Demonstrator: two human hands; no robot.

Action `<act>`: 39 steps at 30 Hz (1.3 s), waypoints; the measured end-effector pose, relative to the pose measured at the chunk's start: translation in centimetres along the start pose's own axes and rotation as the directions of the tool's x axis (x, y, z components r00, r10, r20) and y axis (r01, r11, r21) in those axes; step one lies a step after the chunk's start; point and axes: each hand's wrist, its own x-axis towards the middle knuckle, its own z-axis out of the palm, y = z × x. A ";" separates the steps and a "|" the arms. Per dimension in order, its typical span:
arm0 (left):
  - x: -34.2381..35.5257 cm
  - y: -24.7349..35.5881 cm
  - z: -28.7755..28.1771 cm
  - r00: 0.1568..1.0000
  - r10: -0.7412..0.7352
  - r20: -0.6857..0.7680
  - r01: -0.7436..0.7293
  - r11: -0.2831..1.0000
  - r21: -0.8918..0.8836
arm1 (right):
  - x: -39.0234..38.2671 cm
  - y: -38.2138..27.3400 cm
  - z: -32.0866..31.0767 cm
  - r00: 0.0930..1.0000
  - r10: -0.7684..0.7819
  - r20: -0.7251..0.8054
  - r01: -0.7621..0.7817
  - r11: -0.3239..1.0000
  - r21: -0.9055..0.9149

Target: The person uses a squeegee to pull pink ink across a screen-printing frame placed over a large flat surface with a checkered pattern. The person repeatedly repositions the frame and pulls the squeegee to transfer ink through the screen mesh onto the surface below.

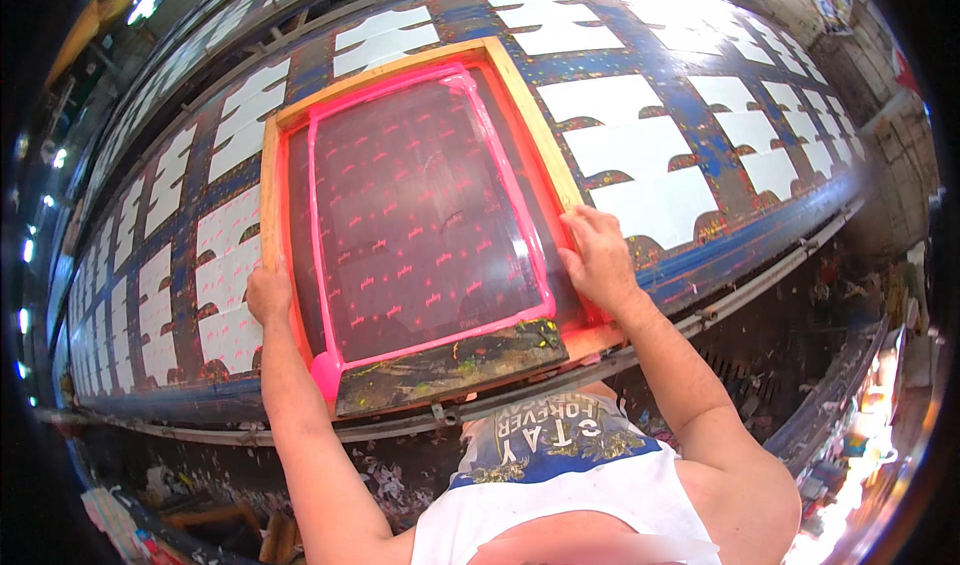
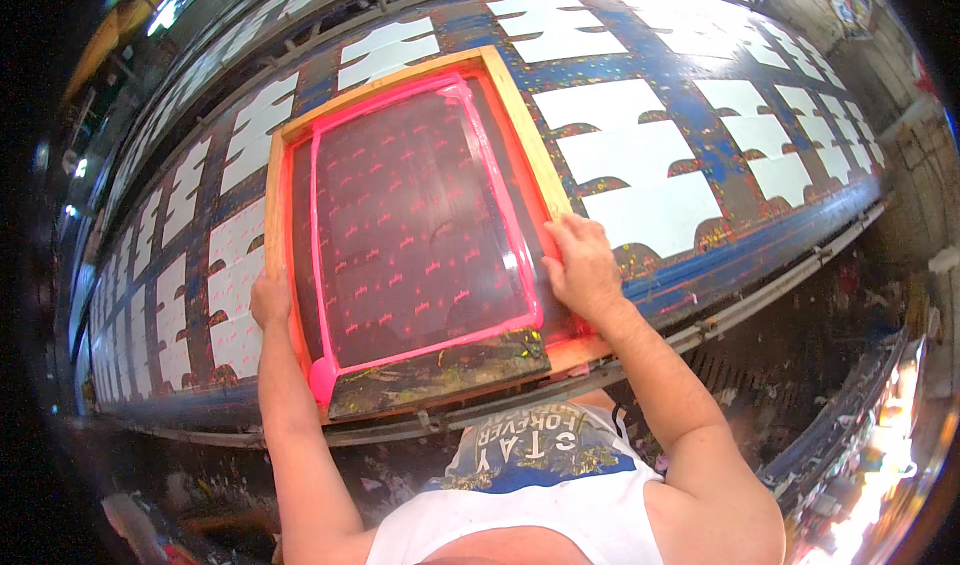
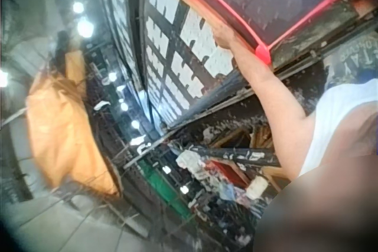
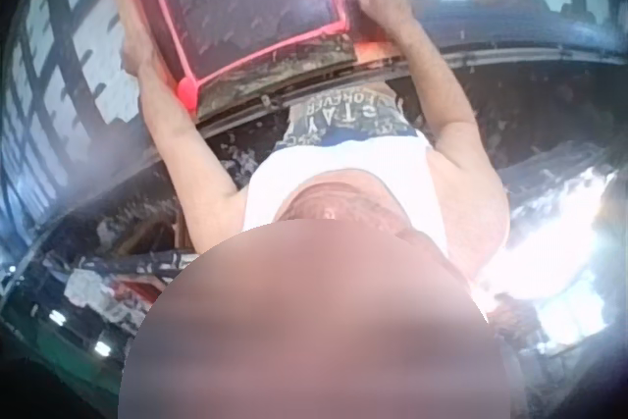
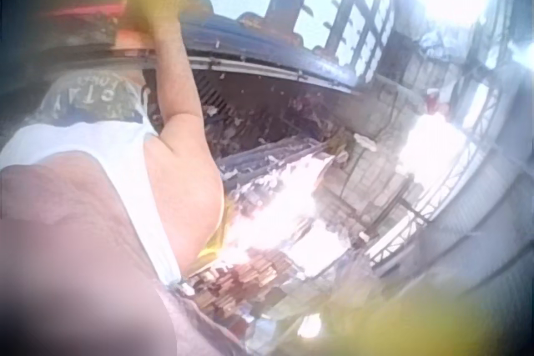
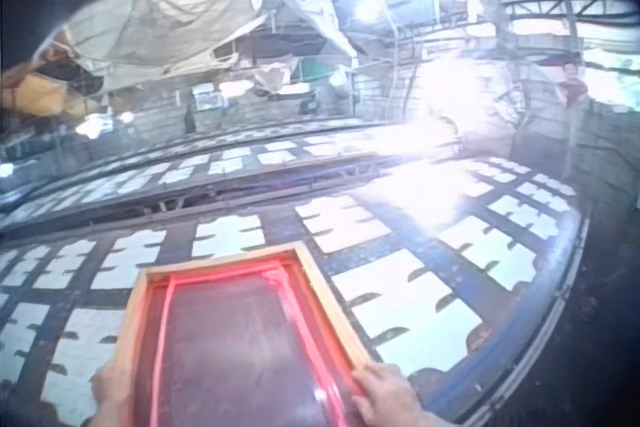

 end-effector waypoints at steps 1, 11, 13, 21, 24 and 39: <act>0.0 -0.1 0.0 1.000 -0.006 0.004 0.007 1.000 -0.008 | 0.6 1.2 0.6 0.998 0.054 -0.019 -0.055 0.997 -0.048; 0.4 -1.4 0.1 0.998 0.011 0.062 -0.001 0.987 -0.164 | 5.5 4.8 4.8 0.957 0.283 0.068 -0.287 0.957 0.048; 0.1 -2.0 0.4 0.997 0.038 0.074 -0.020 0.971 -0.239 | 5.6 4.6 5.0 0.948 0.312 0.057 -0.316 0.945 0.083; 0.6 -3.1 0.8 0.990 0.016 0.141 0.042 0.916 -0.399 | 6.9 3.0 2.5 0.949 0.305 0.077 -0.310 0.948 0.067; 1.3 -3.3 0.6 0.982 0.032 0.185 0.055 0.893 -0.447 | 7.6 2.6 0.7 0.969 0.239 0.059 -0.242 0.969 0.045; -5.2 13.1 -1.1 0.981 0.105 0.164 0.008 0.820 -0.573 | 10.5 18.9 -7.8 0.958 0.282 0.043 -0.284 0.957 0.057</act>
